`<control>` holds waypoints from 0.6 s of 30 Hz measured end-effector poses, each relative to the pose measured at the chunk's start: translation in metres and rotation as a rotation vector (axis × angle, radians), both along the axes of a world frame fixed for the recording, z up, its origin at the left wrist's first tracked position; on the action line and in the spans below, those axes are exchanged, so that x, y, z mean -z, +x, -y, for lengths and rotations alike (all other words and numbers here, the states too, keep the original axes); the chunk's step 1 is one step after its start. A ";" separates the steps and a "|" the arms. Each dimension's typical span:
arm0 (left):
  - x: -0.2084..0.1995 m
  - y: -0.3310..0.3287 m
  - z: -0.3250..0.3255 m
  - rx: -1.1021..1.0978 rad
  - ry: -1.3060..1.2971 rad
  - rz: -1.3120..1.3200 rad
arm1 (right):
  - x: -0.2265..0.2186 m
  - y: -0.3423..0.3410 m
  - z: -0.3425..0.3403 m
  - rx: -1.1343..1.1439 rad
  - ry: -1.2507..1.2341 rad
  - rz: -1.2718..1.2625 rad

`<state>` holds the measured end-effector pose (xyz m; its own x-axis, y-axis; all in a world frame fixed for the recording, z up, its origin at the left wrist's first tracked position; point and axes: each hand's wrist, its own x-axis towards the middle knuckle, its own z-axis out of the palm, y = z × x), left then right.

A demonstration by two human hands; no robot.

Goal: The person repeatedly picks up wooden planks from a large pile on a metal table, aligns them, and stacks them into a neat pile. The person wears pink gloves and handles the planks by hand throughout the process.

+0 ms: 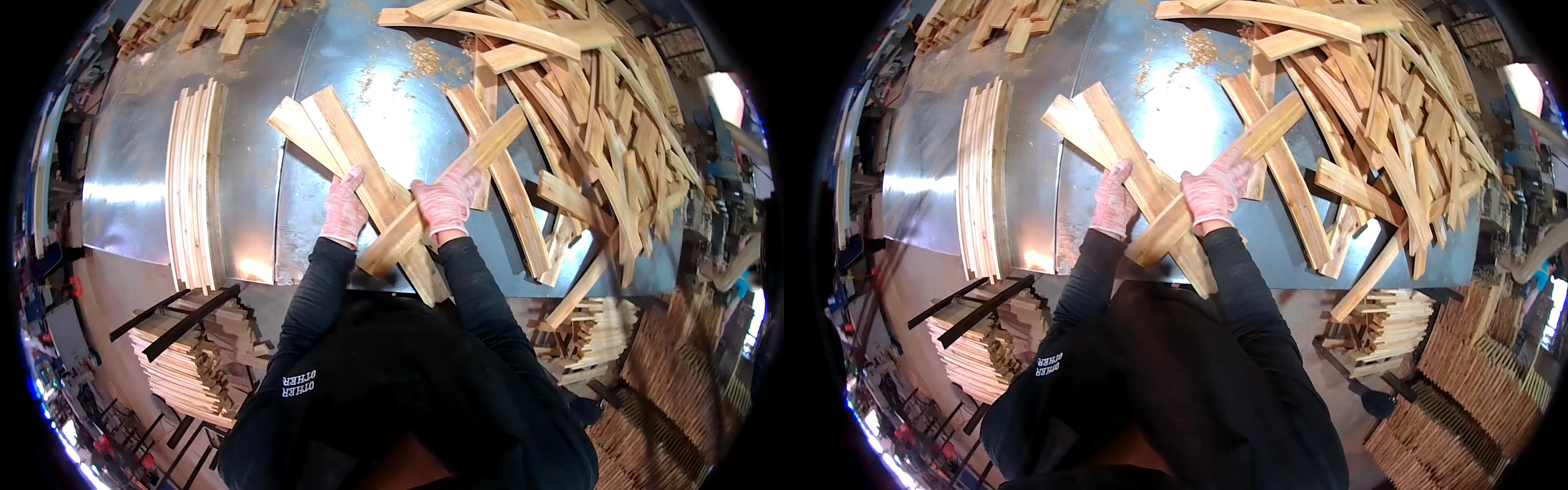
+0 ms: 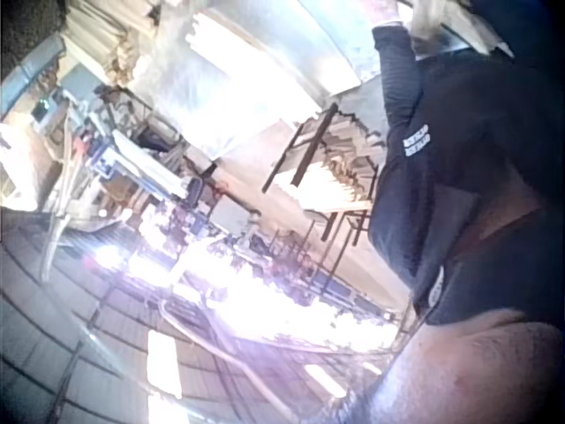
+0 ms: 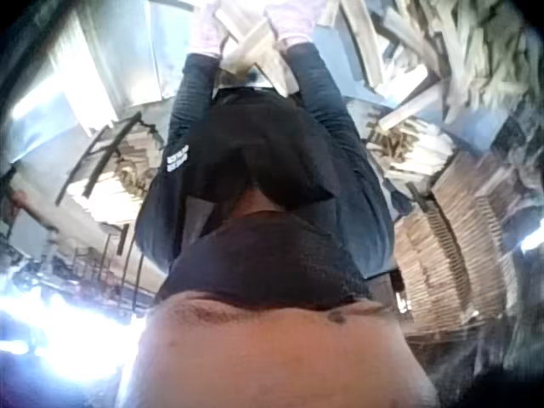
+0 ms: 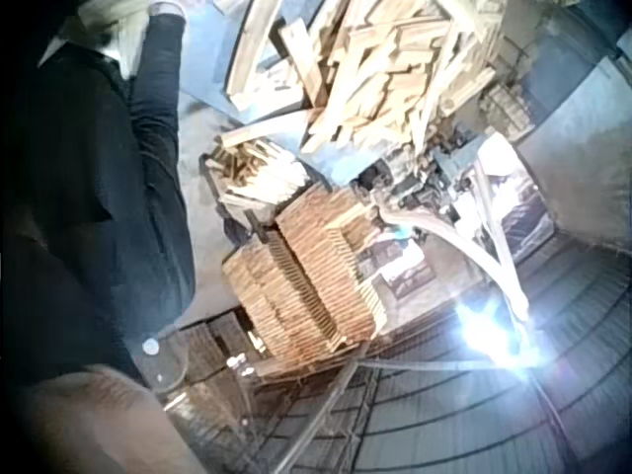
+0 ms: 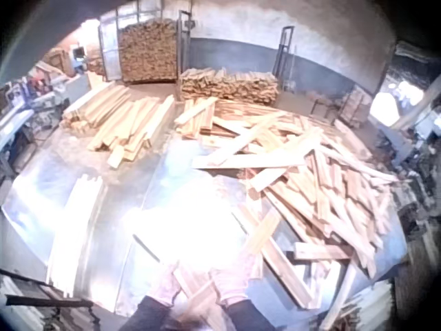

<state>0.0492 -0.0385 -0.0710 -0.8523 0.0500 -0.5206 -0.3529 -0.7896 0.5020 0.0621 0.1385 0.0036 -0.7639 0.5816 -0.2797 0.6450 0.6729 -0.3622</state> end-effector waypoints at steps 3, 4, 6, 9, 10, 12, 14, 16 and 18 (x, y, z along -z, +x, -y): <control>-0.001 -0.003 0.000 0.009 -0.008 -0.032 | 0.009 0.008 -0.018 0.170 -0.273 -0.130; 0.002 -0.007 0.002 0.005 0.029 -0.026 | -0.002 0.013 -0.014 0.093 -0.310 -0.191; -0.001 -0.012 -0.002 -0.006 0.087 0.020 | 0.003 0.014 -0.007 -0.152 -0.231 -0.237; -0.011 -0.009 -0.013 0.007 0.101 0.036 | 0.008 0.012 0.020 -0.618 -0.063 -0.368; -0.009 -0.009 -0.006 0.130 0.209 0.162 | 0.003 0.009 0.021 -0.715 -0.047 -0.305; -0.002 -0.009 -0.014 0.062 -0.006 0.207 | 0.013 0.002 -0.008 -0.706 0.189 -0.340; 0.001 -0.016 -0.017 0.023 -0.051 0.253 | 0.033 -0.001 -0.074 -0.365 0.576 -0.403; 0.001 -0.019 -0.020 0.022 -0.058 0.281 | 0.037 0.007 -0.143 -0.142 0.389 -0.105; -0.002 -0.023 -0.029 0.001 -0.044 0.266 | 0.033 0.000 -0.163 -0.244 0.270 0.018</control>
<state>0.0262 -0.0093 -0.0693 -0.6854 0.0230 -0.7278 -0.4778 -0.7684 0.4257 0.0616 0.3016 -0.0294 -0.8857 0.4373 -0.1557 0.4580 0.8778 -0.1402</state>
